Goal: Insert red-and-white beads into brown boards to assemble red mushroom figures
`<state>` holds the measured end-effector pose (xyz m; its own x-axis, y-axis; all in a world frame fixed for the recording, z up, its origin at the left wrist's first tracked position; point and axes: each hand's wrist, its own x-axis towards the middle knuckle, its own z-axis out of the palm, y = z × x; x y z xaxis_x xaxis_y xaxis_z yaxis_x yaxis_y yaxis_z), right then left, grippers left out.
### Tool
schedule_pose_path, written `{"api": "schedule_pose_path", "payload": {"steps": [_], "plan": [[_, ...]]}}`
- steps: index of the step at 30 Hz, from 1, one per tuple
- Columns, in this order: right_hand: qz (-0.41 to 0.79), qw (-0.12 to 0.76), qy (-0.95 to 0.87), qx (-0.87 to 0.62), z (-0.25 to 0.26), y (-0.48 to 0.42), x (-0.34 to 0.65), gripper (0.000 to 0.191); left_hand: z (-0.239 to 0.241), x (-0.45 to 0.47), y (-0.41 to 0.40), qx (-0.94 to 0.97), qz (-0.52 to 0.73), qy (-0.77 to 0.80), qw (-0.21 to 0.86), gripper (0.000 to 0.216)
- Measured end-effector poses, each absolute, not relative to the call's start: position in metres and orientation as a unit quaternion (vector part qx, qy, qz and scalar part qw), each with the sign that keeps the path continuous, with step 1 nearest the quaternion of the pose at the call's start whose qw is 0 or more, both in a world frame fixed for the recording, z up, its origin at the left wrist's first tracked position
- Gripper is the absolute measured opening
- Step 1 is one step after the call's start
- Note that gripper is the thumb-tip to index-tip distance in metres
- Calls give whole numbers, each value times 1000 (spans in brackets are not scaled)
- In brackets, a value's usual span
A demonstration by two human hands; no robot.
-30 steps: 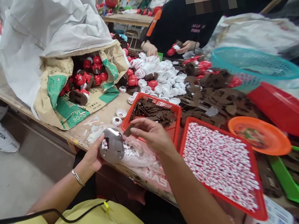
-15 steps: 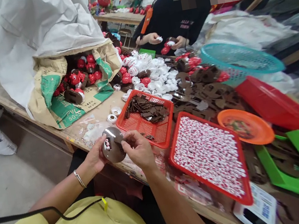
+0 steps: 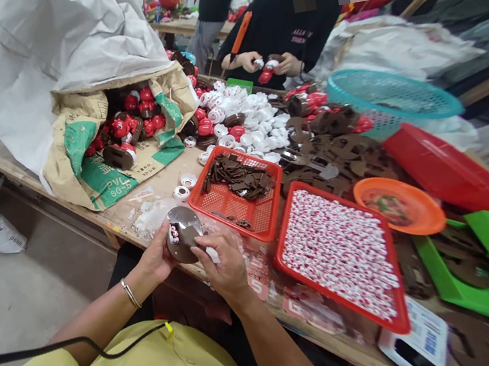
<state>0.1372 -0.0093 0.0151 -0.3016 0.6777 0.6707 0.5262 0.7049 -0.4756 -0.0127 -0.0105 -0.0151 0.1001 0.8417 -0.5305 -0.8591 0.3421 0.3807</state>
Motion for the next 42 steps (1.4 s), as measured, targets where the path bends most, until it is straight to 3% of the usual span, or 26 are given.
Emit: {"api": "schedule_pose_path", "payload": {"steps": [7,13,17,21,25,35,42], "plan": [[33,472,-803,-362,11,-10,126,6,-17,-8,-13,-11,582,331,742,36],[136,508,-744,-413,32,-4,144,8,-12,-12,-12,-38,544,354,760,40],[196,425,-786,-404,43,-6,149,20,-12,-10,-11,-34,544,346,764,37],[56,275,-869,-408,43,-13,136,40,-14,-6,-13,-21,565,330,756,30],[-25,196,-875,-441,40,-15,122,44,-15,-4,-14,-8,580,325,747,32],[22,159,-884,-440,36,-2,124,40,-20,-4,-15,7,569,343,748,36],[107,220,-856,-455,34,6,124,31,-20,-3,-12,14,557,350,753,35]]}}
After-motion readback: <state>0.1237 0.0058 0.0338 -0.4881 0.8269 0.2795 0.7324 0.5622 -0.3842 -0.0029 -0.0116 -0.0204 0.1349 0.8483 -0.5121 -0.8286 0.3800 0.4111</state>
